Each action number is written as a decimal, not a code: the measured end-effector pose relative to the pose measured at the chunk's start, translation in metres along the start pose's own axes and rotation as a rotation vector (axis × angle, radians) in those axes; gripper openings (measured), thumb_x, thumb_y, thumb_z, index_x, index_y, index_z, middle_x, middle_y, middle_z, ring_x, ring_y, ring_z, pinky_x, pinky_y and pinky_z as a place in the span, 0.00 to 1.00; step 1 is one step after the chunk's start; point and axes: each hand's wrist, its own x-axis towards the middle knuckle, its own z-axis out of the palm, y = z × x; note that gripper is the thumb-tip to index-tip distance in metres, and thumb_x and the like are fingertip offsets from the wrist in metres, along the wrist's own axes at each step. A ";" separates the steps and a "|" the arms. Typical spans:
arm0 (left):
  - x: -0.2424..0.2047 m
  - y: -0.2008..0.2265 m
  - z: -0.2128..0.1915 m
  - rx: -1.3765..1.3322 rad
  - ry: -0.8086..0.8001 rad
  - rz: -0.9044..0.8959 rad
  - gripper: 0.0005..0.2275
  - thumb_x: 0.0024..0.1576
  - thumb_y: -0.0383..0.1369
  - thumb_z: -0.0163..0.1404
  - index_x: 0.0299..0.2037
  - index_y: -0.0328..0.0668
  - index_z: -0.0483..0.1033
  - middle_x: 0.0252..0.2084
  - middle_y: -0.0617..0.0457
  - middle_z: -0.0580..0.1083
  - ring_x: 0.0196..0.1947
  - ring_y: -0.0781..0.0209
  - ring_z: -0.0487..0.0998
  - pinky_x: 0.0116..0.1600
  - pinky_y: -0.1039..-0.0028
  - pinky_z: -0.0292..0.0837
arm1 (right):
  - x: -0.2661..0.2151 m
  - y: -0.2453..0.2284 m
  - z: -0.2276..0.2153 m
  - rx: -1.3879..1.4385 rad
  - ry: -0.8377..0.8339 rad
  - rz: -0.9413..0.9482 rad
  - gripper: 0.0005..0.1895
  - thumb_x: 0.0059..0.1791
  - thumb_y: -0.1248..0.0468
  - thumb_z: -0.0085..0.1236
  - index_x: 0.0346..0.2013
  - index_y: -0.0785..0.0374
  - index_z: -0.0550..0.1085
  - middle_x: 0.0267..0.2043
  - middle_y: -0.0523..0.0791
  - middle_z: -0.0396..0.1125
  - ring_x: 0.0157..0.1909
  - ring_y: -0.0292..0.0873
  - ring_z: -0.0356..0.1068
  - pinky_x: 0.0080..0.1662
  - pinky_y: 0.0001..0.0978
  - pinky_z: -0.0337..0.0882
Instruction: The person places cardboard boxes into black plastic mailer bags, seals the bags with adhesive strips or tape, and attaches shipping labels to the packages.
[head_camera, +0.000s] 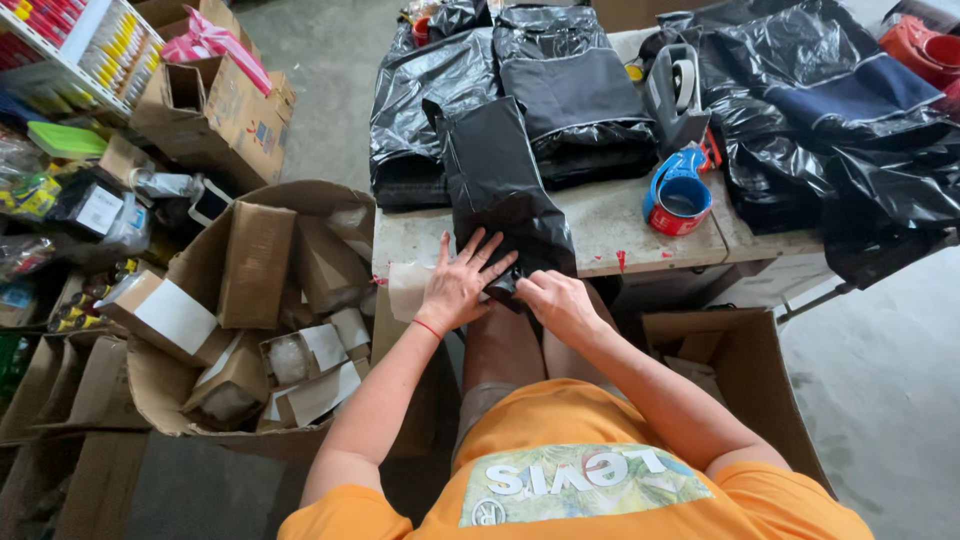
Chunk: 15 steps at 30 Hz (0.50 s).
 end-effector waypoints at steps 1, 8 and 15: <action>0.000 -0.001 0.000 0.003 0.002 0.001 0.45 0.41 0.44 0.68 0.72 0.70 0.57 0.75 0.55 0.55 0.75 0.50 0.53 0.71 0.29 0.41 | -0.002 0.000 0.002 -0.025 -0.085 0.050 0.07 0.43 0.68 0.61 0.34 0.60 0.73 0.30 0.45 0.66 0.35 0.50 0.70 0.35 0.43 0.71; 0.000 0.001 -0.003 0.025 -0.073 -0.024 0.47 0.39 0.44 0.68 0.72 0.71 0.57 0.76 0.56 0.55 0.76 0.51 0.52 0.72 0.32 0.41 | -0.009 0.003 0.005 0.079 0.020 -0.017 0.14 0.38 0.73 0.57 0.38 0.62 0.72 0.32 0.46 0.66 0.36 0.51 0.70 0.38 0.42 0.72; 0.001 -0.001 0.000 0.044 -0.072 -0.023 0.46 0.40 0.42 0.67 0.73 0.71 0.56 0.76 0.57 0.56 0.76 0.52 0.52 0.72 0.32 0.41 | -0.011 -0.007 0.008 0.049 0.019 0.018 0.16 0.38 0.74 0.56 0.40 0.60 0.73 0.31 0.45 0.66 0.35 0.50 0.70 0.37 0.42 0.72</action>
